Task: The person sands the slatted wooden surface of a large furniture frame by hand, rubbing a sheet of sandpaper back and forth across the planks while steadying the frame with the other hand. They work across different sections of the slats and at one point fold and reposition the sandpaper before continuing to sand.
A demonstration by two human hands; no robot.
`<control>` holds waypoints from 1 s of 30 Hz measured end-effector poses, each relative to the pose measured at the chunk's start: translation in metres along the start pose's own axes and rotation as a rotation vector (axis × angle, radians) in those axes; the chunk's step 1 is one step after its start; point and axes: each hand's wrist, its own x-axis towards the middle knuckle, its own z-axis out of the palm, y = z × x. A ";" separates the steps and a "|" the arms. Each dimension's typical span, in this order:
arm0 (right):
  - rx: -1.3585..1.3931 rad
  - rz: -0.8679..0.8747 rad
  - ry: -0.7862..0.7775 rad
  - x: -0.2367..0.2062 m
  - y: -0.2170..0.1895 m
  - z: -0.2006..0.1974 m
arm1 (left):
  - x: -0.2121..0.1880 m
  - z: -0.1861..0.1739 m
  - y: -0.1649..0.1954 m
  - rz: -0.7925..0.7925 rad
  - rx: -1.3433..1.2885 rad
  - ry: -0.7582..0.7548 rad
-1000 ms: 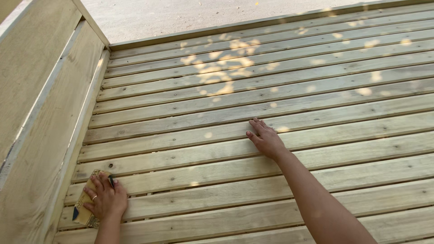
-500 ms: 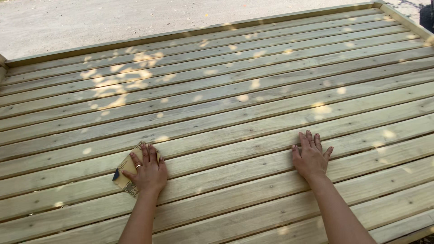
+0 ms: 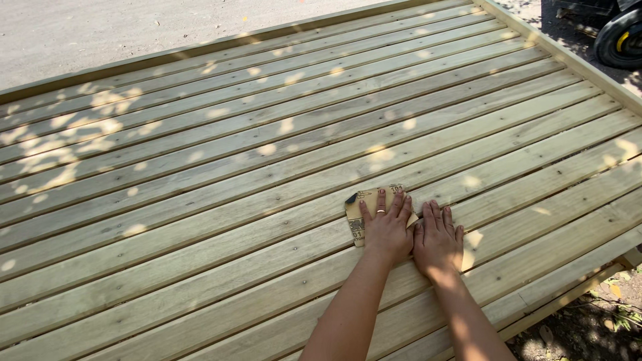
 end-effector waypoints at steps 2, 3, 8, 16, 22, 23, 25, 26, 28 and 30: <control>-0.015 -0.013 0.016 0.001 0.000 -0.001 | -0.037 0.004 -0.018 -0.007 0.039 -0.059; -0.002 -0.011 0.029 0.003 -0.001 -0.001 | -0.053 0.000 -0.041 -0.038 0.084 -0.098; 0.014 -0.014 0.016 0.007 -0.008 0.003 | -0.145 -0.074 -0.218 -0.672 0.092 0.124; 0.098 0.026 0.047 0.005 -0.009 0.005 | -0.156 -0.047 -0.196 -0.502 0.222 0.197; 0.272 0.052 0.135 -0.003 -0.008 0.001 | -0.085 -0.007 -0.103 -0.166 0.017 0.188; 0.275 0.058 0.139 -0.003 -0.009 0.001 | -0.077 -0.009 -0.099 -0.151 0.022 0.182; 0.249 0.049 0.129 -0.004 -0.009 0.001 | -0.063 -0.014 -0.093 -0.118 0.039 0.167; 0.236 0.044 0.130 -0.004 -0.010 0.001 | -0.053 -0.017 -0.093 -0.119 0.038 0.147; 0.215 0.054 0.107 -0.005 -0.011 0.000 | -0.037 -0.017 -0.089 -0.127 0.027 0.100; 0.209 0.045 0.096 -0.007 -0.013 -0.001 | -0.021 -0.015 -0.089 -0.136 0.058 0.096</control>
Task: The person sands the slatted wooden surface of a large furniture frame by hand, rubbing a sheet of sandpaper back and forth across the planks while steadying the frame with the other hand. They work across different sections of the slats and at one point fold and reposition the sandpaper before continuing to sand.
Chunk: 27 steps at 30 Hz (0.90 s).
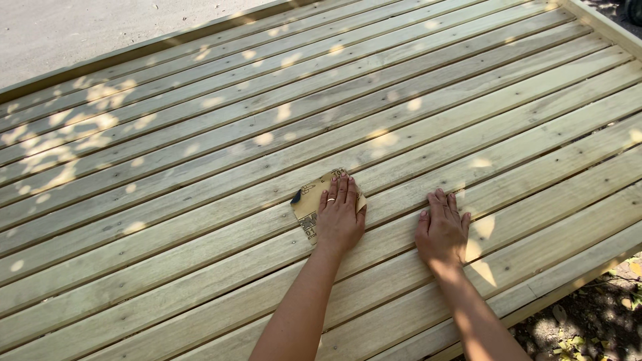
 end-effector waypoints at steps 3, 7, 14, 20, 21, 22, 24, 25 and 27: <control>0.014 -0.052 0.003 -0.002 -0.004 0.000 | 0.026 0.004 0.002 -0.004 0.007 0.062; 0.073 0.018 -0.111 0.007 -0.006 0.004 | 0.072 0.008 0.008 -0.088 0.006 0.097; -0.104 -0.271 -0.191 0.093 0.002 0.006 | 0.090 0.015 0.034 -0.197 -0.007 0.172; -0.010 -0.389 -0.215 0.100 -0.005 0.003 | 0.027 0.018 0.062 -0.188 -0.029 0.191; -0.003 -0.391 -0.216 0.100 -0.005 0.003 | 0.036 0.016 0.059 -0.200 -0.026 0.195; 0.003 -0.390 -0.218 0.099 -0.004 0.004 | 0.053 0.014 0.054 -0.210 -0.024 0.196; 0.031 -0.390 -0.199 0.098 0.000 0.004 | 0.078 0.013 0.045 -0.224 -0.025 0.201; 0.053 -0.385 -0.191 0.099 0.002 0.004 | 0.085 0.015 0.041 -0.233 -0.029 0.193; 0.099 -0.354 -0.197 0.095 0.005 0.001 | 0.078 0.023 0.043 -0.242 -0.022 0.188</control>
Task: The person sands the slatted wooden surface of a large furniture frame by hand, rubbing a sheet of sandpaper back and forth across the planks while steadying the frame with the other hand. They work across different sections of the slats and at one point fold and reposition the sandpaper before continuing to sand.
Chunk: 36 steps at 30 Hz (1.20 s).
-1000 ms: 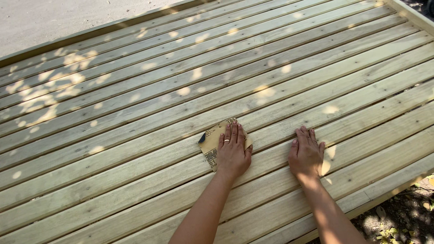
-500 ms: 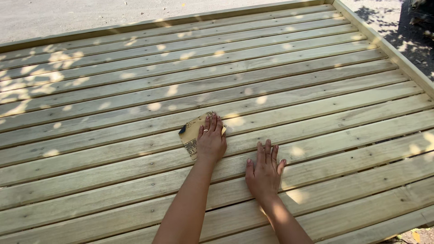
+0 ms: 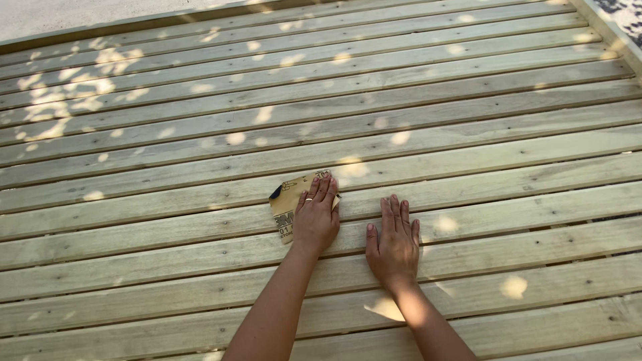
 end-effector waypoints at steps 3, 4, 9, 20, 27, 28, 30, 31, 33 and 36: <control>0.028 0.007 0.027 0.002 -0.004 -0.001 | -0.016 0.000 -0.001 0.016 0.014 0.052; 0.000 0.001 0.009 0.004 -0.005 0.000 | -0.021 -0.002 -0.003 0.005 0.007 0.027; -0.073 -0.018 -0.062 0.015 -0.005 0.006 | -0.001 -0.004 -0.006 -0.066 0.069 0.001; -0.100 -0.015 -0.079 0.016 -0.008 0.005 | -0.076 -0.003 0.006 -0.081 -0.001 -0.053; -0.013 0.022 -0.123 0.012 -0.001 0.010 | 0.040 0.017 0.008 -0.216 -0.036 0.036; 0.020 0.018 -0.143 0.014 0.003 0.009 | 0.044 0.022 0.014 -0.173 -0.089 0.043; 0.468 0.111 -0.165 0.024 0.011 0.001 | 0.045 0.022 0.026 -0.076 -0.196 0.066; 0.880 0.207 -0.174 0.032 0.017 -0.007 | 0.034 0.019 0.032 -0.180 -0.531 -0.084; 1.307 0.322 -0.277 0.051 0.030 -0.028 | 0.007 0.006 0.042 -0.374 -1.198 -0.384; 1.312 0.311 -0.600 0.065 0.041 -0.062 | -0.021 -0.025 0.039 -0.346 -1.658 -0.269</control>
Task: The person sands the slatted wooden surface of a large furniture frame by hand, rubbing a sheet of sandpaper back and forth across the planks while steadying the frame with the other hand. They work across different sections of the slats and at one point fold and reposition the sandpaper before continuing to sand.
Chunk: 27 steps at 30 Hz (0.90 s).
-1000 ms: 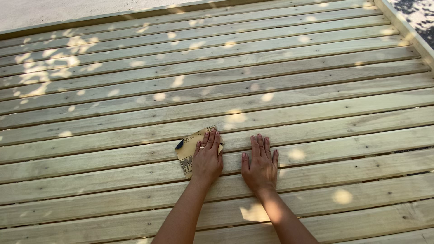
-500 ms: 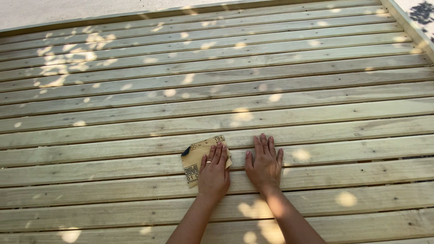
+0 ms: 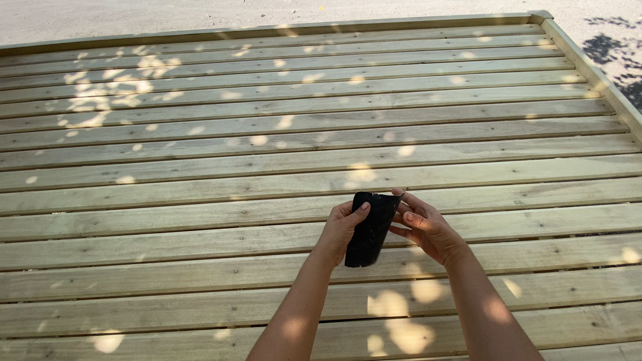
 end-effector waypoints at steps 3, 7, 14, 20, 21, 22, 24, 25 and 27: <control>-0.190 0.007 -0.204 0.006 -0.020 0.017 | -0.014 -0.018 0.027 0.273 -0.182 0.125; -0.714 -0.154 0.269 0.030 -0.031 0.065 | -0.014 -0.076 0.064 0.391 0.525 0.614; -1.693 -0.369 0.063 0.062 0.042 0.131 | -0.019 -0.116 0.044 -0.060 1.646 0.594; -1.738 -0.030 0.049 0.174 0.030 0.153 | -0.017 -0.113 0.050 -0.083 1.611 0.605; -1.743 -0.058 0.065 0.174 0.029 0.156 | -0.019 -0.112 0.051 -0.080 1.604 0.604; -1.751 -0.074 0.074 0.166 0.030 0.157 | -0.020 -0.110 0.051 -0.087 1.592 0.596; -1.759 -0.110 0.049 0.131 0.040 0.159 | -0.022 -0.109 0.051 -0.091 1.582 0.595; -1.762 -0.137 0.019 0.100 0.049 0.155 | -0.022 -0.109 0.052 -0.079 1.579 0.601; -1.840 -0.122 -0.021 0.045 0.065 0.150 | -0.022 -0.108 0.052 -0.123 1.582 0.589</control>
